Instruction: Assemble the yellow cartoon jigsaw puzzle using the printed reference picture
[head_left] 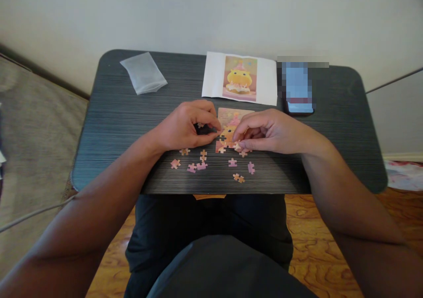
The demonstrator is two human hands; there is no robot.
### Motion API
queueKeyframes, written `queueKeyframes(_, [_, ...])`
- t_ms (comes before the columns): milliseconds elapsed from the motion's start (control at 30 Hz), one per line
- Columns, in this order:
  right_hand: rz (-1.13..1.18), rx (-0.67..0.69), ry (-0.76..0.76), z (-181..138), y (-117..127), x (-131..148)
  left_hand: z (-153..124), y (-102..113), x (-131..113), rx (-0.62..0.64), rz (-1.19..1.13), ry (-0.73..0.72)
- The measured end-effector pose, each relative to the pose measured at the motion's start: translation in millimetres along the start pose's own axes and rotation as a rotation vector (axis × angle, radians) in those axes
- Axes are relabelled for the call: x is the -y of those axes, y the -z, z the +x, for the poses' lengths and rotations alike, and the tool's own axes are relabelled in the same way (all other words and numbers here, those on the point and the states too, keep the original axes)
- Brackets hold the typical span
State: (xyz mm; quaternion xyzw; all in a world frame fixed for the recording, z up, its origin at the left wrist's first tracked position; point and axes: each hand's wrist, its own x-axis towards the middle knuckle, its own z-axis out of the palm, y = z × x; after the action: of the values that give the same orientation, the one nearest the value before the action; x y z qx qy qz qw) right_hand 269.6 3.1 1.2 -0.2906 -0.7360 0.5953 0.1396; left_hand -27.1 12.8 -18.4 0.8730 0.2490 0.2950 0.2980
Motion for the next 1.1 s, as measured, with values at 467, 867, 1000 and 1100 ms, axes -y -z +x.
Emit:
queueKeyframes(467, [0.056, 0.023, -0.025, 1.7, -1.5, 1.7, 1.8, 1.8, -5.7, 0.038, 0.004, 0.078])
queueKeyframes(867, [-0.128, 0.017, 0.146, 7.3, -3.2, 4.5, 0.1, 3.5, -1.7, -0.046, 0.044, 0.077])
queueKeyframes(1000, [-0.080, 0.009, 0.116, 7.0, -4.2, 1.6, -1.0, 4.2, -0.5, -0.075, 0.042, 0.074])
queueKeyframes(1100, [-0.098, 0.013, 0.127, 7.4, -4.0, -1.4, -1.4, 3.7, -0.1, -0.056, 0.042, 0.064])
